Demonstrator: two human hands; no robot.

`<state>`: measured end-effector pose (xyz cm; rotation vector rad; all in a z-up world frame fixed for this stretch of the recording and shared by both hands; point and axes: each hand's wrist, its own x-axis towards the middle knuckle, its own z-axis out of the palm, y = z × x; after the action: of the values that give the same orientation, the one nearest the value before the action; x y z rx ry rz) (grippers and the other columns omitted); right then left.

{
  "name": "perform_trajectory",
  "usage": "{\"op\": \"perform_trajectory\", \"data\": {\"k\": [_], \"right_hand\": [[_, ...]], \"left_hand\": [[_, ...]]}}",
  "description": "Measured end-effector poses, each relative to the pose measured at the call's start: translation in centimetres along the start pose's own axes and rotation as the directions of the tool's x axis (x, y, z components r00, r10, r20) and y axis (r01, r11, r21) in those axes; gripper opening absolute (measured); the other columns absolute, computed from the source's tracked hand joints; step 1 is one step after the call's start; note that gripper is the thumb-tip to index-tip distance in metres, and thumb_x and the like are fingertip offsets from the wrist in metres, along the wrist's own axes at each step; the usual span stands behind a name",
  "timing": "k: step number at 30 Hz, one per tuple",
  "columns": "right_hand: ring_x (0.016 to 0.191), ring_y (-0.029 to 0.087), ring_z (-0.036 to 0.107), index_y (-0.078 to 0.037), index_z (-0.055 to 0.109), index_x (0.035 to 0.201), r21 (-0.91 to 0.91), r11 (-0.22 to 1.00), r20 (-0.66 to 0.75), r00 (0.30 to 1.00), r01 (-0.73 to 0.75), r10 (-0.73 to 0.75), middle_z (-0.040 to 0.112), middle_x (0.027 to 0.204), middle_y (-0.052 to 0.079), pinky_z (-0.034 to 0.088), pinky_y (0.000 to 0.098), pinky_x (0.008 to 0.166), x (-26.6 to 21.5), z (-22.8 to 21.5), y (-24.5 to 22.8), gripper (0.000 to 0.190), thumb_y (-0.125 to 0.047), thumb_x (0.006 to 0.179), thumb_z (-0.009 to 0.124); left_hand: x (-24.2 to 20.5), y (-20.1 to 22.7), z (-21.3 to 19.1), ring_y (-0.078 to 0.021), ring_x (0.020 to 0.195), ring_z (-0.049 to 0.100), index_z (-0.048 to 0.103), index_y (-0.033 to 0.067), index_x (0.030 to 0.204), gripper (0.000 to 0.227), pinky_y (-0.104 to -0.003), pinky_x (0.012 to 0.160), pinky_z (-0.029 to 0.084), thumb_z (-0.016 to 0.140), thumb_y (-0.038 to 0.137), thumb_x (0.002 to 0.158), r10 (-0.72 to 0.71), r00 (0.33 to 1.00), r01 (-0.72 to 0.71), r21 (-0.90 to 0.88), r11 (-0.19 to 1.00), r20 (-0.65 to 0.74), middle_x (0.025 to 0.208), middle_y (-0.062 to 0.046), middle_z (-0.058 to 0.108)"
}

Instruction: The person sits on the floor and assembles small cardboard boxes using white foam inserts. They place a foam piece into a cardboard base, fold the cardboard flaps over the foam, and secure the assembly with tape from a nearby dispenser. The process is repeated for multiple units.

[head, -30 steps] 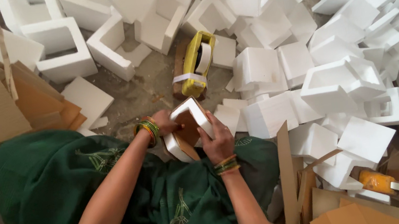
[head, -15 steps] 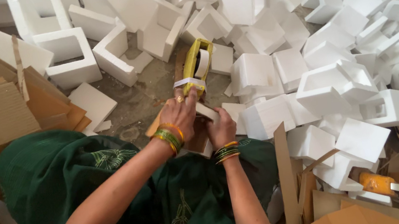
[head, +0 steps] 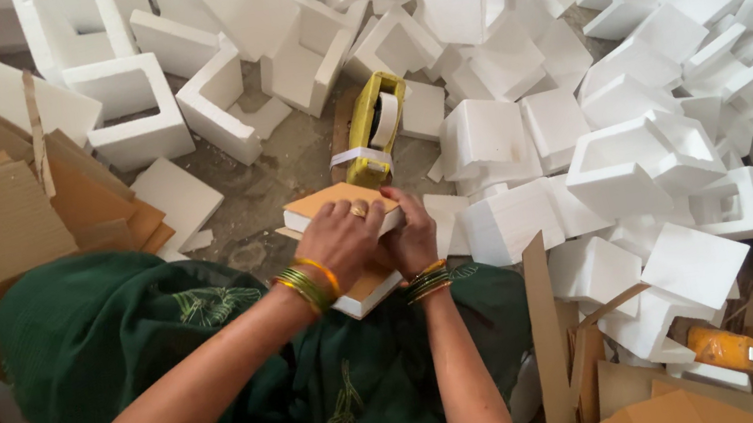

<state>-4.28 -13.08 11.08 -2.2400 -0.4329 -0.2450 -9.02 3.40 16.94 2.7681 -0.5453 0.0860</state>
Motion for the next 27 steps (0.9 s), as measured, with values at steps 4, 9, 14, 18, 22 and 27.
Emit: {"op": "perform_trajectory", "data": {"k": [4, 9, 14, 18, 22, 27], "right_hand": [[0.098, 0.020, 0.070, 0.001, 0.070, 0.119, 0.366, 0.890, 0.091, 0.962, -0.272, 0.256, 0.075, 0.109, 0.011, 0.057, 0.0327, 0.087, -0.9, -0.1, 3.8, 0.028, 0.004, 0.092, 0.062], [0.088, 0.015, 0.071, 0.003, 0.071, 0.114, 0.576, 0.719, 0.298, 0.919, -0.388, 0.257, 0.076, 0.101, 0.008, 0.058, 0.0309, 0.076, -2.7, 0.6, 5.2, 0.024, 0.001, 0.090, 0.071], [0.096, 0.013, 0.066, 0.005, 0.068, 0.119, 0.717, 0.469, 0.416, 0.856, -0.516, 0.305, 0.072, 0.108, 0.005, 0.056, 0.0313, 0.082, -2.5, 1.5, 2.5, 0.041, 0.000, 0.081, 0.084], [0.101, 0.014, 0.066, 0.002, 0.062, 0.124, 0.540, 0.776, 0.245, 0.943, -0.327, 0.227, 0.072, 0.112, 0.006, 0.057, 0.0312, 0.087, -1.8, 0.6, 2.3, 0.054, -0.001, 0.076, 0.085], [0.097, 0.017, 0.071, 0.005, 0.070, 0.116, 0.539, 0.725, 0.302, 0.902, -0.428, 0.307, 0.077, 0.107, 0.011, 0.061, 0.0333, 0.085, -2.6, 1.9, 6.1, 0.043, 0.002, 0.076, 0.086], [0.091, 0.019, 0.072, 0.006, 0.072, 0.110, 0.478, 0.736, 0.287, 0.877, -0.480, 0.385, 0.078, 0.103, 0.012, 0.062, 0.0349, 0.081, -2.6, 6.6, 14.3, 0.039, 0.005, 0.073, 0.087]], "left_hand": [[-0.4, -5.3, -1.8, -0.0397, 0.137, 0.035, 0.026, 0.0158, 0.159, 0.136, -0.062, 0.106, 0.030, 0.096, 0.040, 0.044, -0.115, 0.991, 0.097, -0.237, 0.967, -0.062, 0.158, -0.020, 0.037], [-0.1, -11.4, 4.5, -0.0330, 0.146, 0.033, 0.022, 0.0091, 0.158, 0.121, -0.059, 0.113, 0.029, 0.094, 0.026, 0.062, -0.077, 0.995, -0.018, -0.868, 0.497, -0.065, 0.159, -0.019, 0.033], [0.3, -11.2, 10.4, -0.0233, 0.106, 0.074, 0.063, 0.0018, 0.137, 0.059, -0.037, 0.089, 0.060, 0.068, -0.007, 0.080, -0.169, 0.926, 0.314, -0.937, -0.149, 0.337, 0.127, -0.014, 0.072], [0.6, -11.8, 11.7, -0.0200, 0.097, 0.077, 0.068, -0.0033, 0.126, 0.044, -0.034, 0.084, 0.062, 0.068, -0.015, 0.083, -0.192, 0.913, 0.331, -0.928, -0.174, 0.361, 0.117, -0.013, 0.075], [0.6, -12.1, 15.3, -0.0212, 0.101, 0.075, 0.070, -0.0051, 0.122, 0.047, -0.036, 0.088, 0.061, 0.069, -0.020, 0.077, -0.196, 0.947, 0.237, -0.965, -0.114, 0.256, 0.118, -0.013, 0.075], [2.9, -12.9, 19.8, -0.0188, 0.103, 0.073, 0.063, -0.0012, 0.127, 0.051, -0.036, 0.088, 0.065, 0.067, -0.019, 0.079, -0.230, 0.923, 0.323, -0.946, 0.032, 0.308, 0.113, -0.009, 0.074]]}}
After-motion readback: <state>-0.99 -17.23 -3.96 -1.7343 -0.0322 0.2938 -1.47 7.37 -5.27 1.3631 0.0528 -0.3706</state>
